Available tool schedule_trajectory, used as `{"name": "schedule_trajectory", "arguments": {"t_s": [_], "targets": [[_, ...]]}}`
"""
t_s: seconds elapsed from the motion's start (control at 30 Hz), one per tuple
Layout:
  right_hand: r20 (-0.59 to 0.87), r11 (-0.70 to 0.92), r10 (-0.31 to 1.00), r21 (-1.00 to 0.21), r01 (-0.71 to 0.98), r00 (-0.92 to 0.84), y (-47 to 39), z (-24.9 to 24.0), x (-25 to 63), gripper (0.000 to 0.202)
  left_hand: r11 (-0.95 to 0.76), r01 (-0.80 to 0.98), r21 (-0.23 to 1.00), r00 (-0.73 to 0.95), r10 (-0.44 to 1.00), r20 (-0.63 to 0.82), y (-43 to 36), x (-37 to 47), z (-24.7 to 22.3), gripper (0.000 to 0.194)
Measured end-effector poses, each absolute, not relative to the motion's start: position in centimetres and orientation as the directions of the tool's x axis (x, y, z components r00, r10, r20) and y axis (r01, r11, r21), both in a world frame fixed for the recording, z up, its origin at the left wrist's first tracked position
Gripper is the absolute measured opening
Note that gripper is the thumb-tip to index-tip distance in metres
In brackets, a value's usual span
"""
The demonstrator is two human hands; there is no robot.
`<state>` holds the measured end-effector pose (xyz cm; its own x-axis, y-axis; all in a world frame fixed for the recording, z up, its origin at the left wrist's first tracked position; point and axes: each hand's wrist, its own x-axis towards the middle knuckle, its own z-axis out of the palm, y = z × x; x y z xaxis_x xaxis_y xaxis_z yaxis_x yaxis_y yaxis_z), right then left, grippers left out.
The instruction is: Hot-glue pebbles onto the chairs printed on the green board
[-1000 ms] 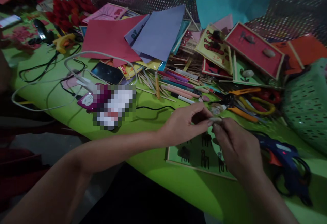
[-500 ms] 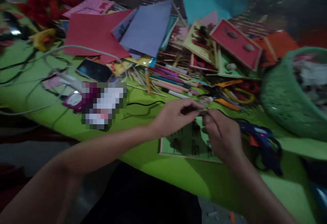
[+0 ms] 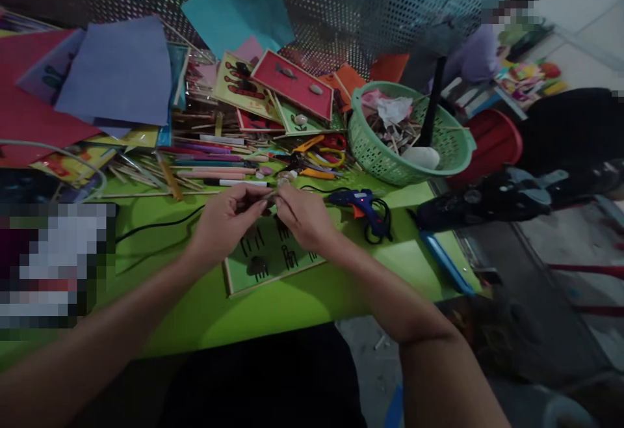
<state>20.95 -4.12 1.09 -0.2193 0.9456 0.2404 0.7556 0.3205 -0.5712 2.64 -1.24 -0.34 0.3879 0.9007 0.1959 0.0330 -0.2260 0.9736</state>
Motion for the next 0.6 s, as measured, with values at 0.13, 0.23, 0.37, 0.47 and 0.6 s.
{"name": "schedule_trajectory", "arguments": {"t_s": [0.13,0.23,0.37,0.47,0.6], "targets": [[0.232,0.310,0.950,-0.628,0.714,-0.208,-4.08,0.93,21.06,0.027,-0.206,0.012,0.979,0.377,0.907,0.186,-1.13,2.73,-0.07,0.015],[0.240,0.323,0.946,-0.676,0.663,-0.216,-4.12,1.10,21.16,0.032,-0.153,-0.052,0.987,0.366,0.916,0.162,-1.06,2.79,0.18,0.015],[0.214,0.333,0.942,-0.671,0.663,-0.257,-4.05,1.29,21.27,0.035,-0.170,-0.020,0.985,0.342,0.925,0.167,-1.14,2.71,0.32,0.015],[0.193,0.325,0.945,-0.600,0.731,-0.262,-3.84,1.19,21.26,0.031,-0.253,0.057,0.966,0.342,0.914,0.219,-1.30,2.58,0.25,0.015],[0.189,0.322,0.947,-0.529,0.785,-0.260,-3.70,1.03,21.21,0.026,-0.357,0.142,0.923,0.358,0.888,0.288,-1.48,2.47,0.08,0.017]]}}
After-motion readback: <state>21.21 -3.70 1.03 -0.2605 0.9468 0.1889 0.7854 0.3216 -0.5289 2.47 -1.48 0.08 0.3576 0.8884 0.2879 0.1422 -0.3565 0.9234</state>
